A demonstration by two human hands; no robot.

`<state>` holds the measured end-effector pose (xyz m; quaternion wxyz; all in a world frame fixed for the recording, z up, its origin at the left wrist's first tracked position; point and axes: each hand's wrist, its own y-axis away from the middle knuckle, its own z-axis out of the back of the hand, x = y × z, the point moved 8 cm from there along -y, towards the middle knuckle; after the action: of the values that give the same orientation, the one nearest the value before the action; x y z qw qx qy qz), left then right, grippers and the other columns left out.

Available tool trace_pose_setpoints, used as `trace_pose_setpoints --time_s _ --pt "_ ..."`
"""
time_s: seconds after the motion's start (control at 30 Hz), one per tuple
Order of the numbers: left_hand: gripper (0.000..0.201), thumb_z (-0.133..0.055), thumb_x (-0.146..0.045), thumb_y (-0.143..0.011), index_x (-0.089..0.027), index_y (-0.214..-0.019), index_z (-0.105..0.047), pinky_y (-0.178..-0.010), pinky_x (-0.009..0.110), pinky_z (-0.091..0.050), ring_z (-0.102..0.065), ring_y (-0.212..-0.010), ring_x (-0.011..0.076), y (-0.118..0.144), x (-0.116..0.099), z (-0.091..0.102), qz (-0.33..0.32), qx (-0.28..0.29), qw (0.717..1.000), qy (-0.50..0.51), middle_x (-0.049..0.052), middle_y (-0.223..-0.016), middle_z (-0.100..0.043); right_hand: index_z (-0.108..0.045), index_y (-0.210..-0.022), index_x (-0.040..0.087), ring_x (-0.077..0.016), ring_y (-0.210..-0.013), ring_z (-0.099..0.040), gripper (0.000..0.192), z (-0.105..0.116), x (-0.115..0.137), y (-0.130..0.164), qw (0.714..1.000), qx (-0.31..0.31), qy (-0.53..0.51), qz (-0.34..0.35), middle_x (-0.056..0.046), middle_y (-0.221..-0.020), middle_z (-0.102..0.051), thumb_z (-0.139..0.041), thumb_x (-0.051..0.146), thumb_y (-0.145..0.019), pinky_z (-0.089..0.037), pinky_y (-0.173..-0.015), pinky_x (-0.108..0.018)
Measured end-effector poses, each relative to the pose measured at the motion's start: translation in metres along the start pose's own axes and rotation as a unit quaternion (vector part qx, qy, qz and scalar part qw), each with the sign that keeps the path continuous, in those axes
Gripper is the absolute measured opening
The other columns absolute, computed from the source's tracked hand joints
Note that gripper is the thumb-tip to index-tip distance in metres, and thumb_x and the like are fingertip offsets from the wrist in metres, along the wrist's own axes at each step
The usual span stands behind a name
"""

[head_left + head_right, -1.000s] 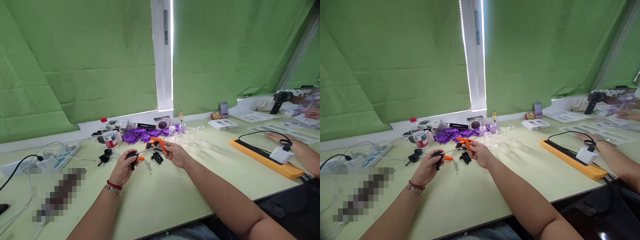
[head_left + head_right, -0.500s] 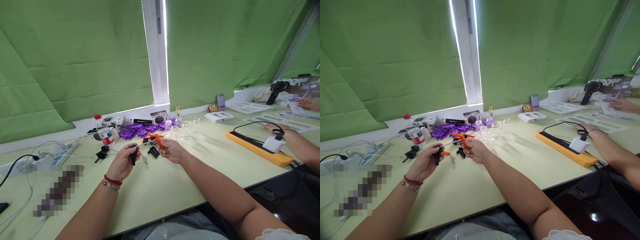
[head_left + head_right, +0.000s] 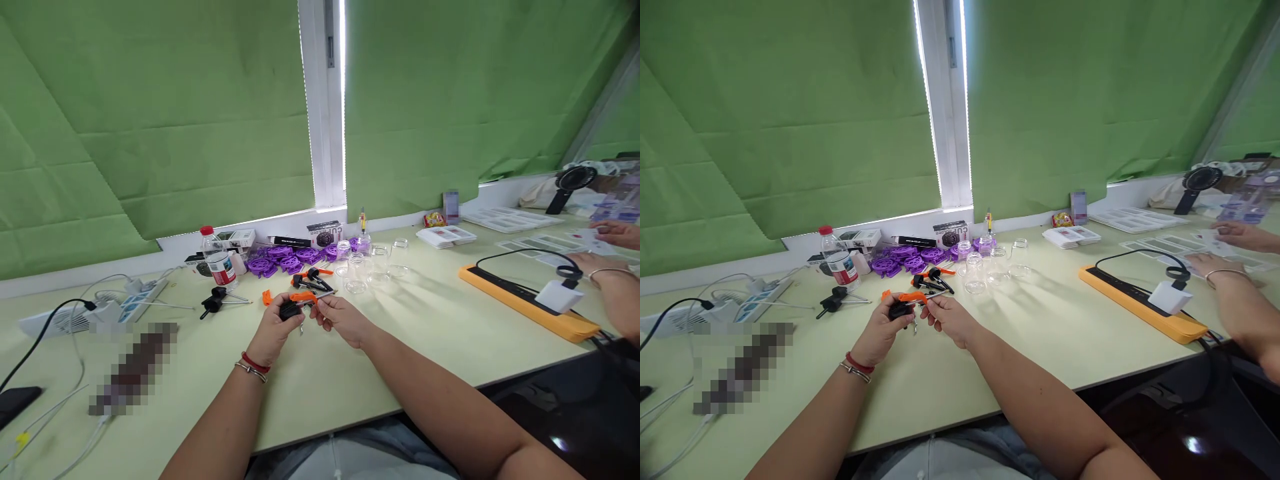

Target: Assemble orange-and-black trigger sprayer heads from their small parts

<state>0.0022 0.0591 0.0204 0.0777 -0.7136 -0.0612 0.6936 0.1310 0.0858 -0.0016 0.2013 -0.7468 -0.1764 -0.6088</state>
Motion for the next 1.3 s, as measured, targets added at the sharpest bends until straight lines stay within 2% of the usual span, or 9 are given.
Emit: trace_pose_setpoints --time_s 0.27,0.47,0.57,0.7,0.83,0.93,1.07,1.2,1.3 --pt "0.05 -0.071 -0.021 -0.067 -0.024 -0.111 -0.047 -0.071 0.025 -0.043 -0.051 -0.082 0.0124 0.007 -0.006 0.0 -0.005 -0.001 0.999 -0.041 0.001 -0.099 -0.053 -0.061 -0.076 0.015 -0.0085 -0.053 -0.033 0.046 -0.001 -0.005 -0.002 0.994 0.036 0.101 -0.002 0.002 -0.06 -0.045 -0.051 0.059 -0.08 -0.024 -0.051 -0.024" --pt "0.041 -0.06 -0.04 -0.08 -0.021 -0.114 -0.049 -0.06 0.026 -0.041 -0.048 -0.065 0.0104 0.01 -0.003 -0.011 0.011 0.057 0.993 0.107 0.002 -0.09 -0.055 -0.06 -0.073 0.015 -0.0076 -0.052 -0.028 0.041 -0.007 -0.007 0.0 0.992 0.056 0.114 -0.002 0.005 -0.056 -0.037 -0.055 0.055 -0.08 -0.02 -0.05 -0.023" --pt "0.04 -0.044 -0.05 -0.086 -0.017 -0.106 -0.055 -0.055 0.026 -0.04 -0.048 -0.061 0.0111 0.008 0.003 -0.008 0.034 0.018 0.986 0.161 0.003 -0.081 -0.055 -0.064 -0.089 0.016 -0.0066 -0.05 -0.026 0.039 -0.011 -0.015 0.001 0.995 0.052 0.074 -0.03 0.004 -0.062 -0.045 -0.06 0.053 -0.076 -0.019 -0.048 -0.023" --pt "0.027 -0.057 -0.039 -0.081 -0.015 -0.095 -0.06 -0.052 0.023 -0.039 -0.049 -0.061 0.0103 0.004 0.006 0.001 0.052 -0.022 0.987 0.152 0.002 -0.078 -0.055 -0.063 -0.104 0.019 -0.0074 -0.053 -0.033 0.043 -0.011 -0.016 -0.001 0.998 0.03 0.057 -0.027 0.002 -0.072 -0.053 -0.064 0.049 -0.074 -0.024 -0.049 -0.022" --pt "0.023 -0.06 -0.035 -0.078 -0.015 -0.09 -0.06 -0.054 0.023 -0.041 -0.052 -0.059 0.0097 -0.004 0.002 0.032 0.014 -0.111 0.975 0.191 0.001 -0.078 -0.057 -0.062 -0.106 0.017 -0.0106 -0.062 -0.045 0.037 0.007 -0.011 -0.004 0.989 -0.037 0.143 0.004 -0.001 -0.078 -0.057 -0.059 0.042 -0.079 -0.035 -0.056 -0.024" --pt "0.023 -0.06 -0.034 -0.077 -0.015 -0.091 -0.059 -0.053 0.024 -0.04 -0.052 -0.053 0.0092 -0.007 0.005 0.054 -0.001 -0.165 0.964 0.21 0.0 -0.072 -0.058 -0.064 -0.102 0.016 -0.0134 -0.068 -0.051 0.028 0.012 -0.01 -0.006 0.959 -0.057 0.275 0.036 -0.004 -0.082 -0.059 -0.055 0.033 -0.081 -0.04 -0.064 -0.027" --pt "0.021 -0.059 -0.032 -0.077 -0.014 -0.089 -0.058 -0.051 0.024 -0.039 -0.051 -0.05 0.009 -0.008 0.01 0.064 -0.004 -0.186 0.959 0.213 0.0 -0.071 -0.058 -0.065 -0.101 0.017 -0.0162 -0.077 -0.056 0.024 -0.015 -0.009 -0.008 0.885 -0.002 0.458 0.079 -0.007 -0.095 -0.061 -0.052 0.023 -0.081 -0.042 -0.071 -0.029" --pt "0.021 -0.059 -0.032 -0.077 -0.014 -0.087 -0.057 -0.05 0.024 -0.038 -0.05 -0.049 0.0084 -0.007 0.012 0.061 -0.005 -0.186 0.961 0.203 0.0 -0.07 -0.057 -0.065 -0.094 0.015 -0.0239 -0.083 -0.059 0.027 -0.03 -0.014 -0.016 0.817 -0.038 0.576 0.002 -0.012 -0.094 -0.063 -0.056 0.036 -0.079 -0.042 -0.067 -0.032" --pt "0.021 -0.059 -0.033 -0.077 -0.014 -0.086 -0.056 -0.05 0.024 -0.038 -0.049 -0.05 0.0084 -0.007 0.012 0.059 0.0 -0.184 0.963 0.199 -0.001 -0.069 -0.057 -0.064 -0.091 0.015 -0.0264 -0.083 -0.061 0.027 -0.036 -0.017 -0.024 0.786 -0.047 0.615 -0.045 -0.013 -0.091 -0.065 -0.056 0.038 -0.078 -0.042 -0.064 -0.032"
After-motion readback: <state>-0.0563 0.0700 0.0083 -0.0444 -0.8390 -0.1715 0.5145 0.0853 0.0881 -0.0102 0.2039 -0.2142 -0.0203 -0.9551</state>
